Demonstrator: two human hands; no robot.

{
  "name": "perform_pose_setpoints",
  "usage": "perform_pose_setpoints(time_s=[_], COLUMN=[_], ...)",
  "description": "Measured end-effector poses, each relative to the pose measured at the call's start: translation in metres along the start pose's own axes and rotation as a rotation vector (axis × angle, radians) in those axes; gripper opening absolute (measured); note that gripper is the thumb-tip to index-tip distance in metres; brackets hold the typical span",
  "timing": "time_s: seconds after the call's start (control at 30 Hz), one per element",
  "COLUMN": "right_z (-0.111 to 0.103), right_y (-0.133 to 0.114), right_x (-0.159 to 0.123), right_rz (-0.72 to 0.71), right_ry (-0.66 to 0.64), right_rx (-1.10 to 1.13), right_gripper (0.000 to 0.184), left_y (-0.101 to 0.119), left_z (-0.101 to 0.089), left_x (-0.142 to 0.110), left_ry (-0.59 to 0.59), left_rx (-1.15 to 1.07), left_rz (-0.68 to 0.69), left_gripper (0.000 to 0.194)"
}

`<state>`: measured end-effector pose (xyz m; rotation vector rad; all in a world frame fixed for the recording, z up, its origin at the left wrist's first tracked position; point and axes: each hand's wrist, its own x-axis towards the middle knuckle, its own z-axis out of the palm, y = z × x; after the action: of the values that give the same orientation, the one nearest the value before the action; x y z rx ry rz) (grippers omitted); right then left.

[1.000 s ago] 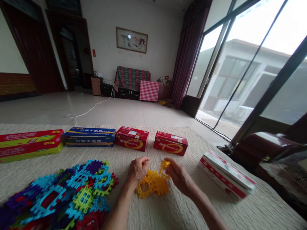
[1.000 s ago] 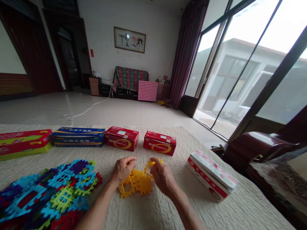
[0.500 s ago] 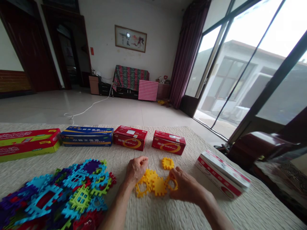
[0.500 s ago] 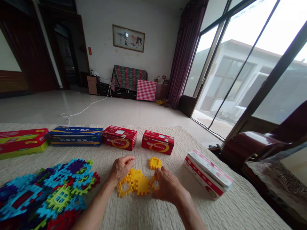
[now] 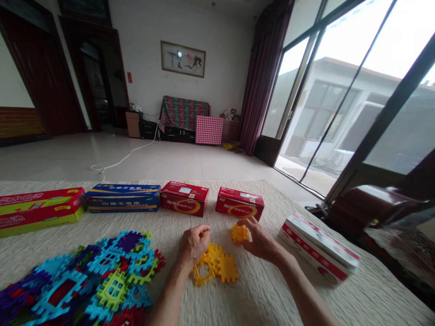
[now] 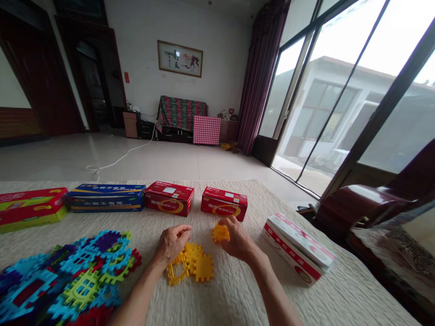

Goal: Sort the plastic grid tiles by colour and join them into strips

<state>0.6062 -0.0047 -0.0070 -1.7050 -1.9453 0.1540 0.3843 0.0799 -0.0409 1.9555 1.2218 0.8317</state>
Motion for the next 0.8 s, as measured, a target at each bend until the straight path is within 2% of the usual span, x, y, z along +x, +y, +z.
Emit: perform_pose_setpoints(time_s=[0.27,0.53,0.8], right_z=[0.021,0.022,0.028], right_y=[0.02,0.023,0.033], right_x=[-0.005,-0.001,0.001], right_rz=[0.004,-0.009,-0.07], right_ry=[-0.003,-0.037,0.016], right_rx=[-0.001,-0.044,-0.006], right_gripper=[0.059,0.061,0.069], left_y=[0.002,0.001,0.002], left_z=[-0.001,-0.001,-0.001], left_x=[-0.001,0.0,-0.001], left_ry=[0.0,0.003,0.003], left_rx=[0.0,0.011,0.008], left_rz=[-0.008,-0.005,-0.006], left_gripper=[0.026,0.027,0.027])
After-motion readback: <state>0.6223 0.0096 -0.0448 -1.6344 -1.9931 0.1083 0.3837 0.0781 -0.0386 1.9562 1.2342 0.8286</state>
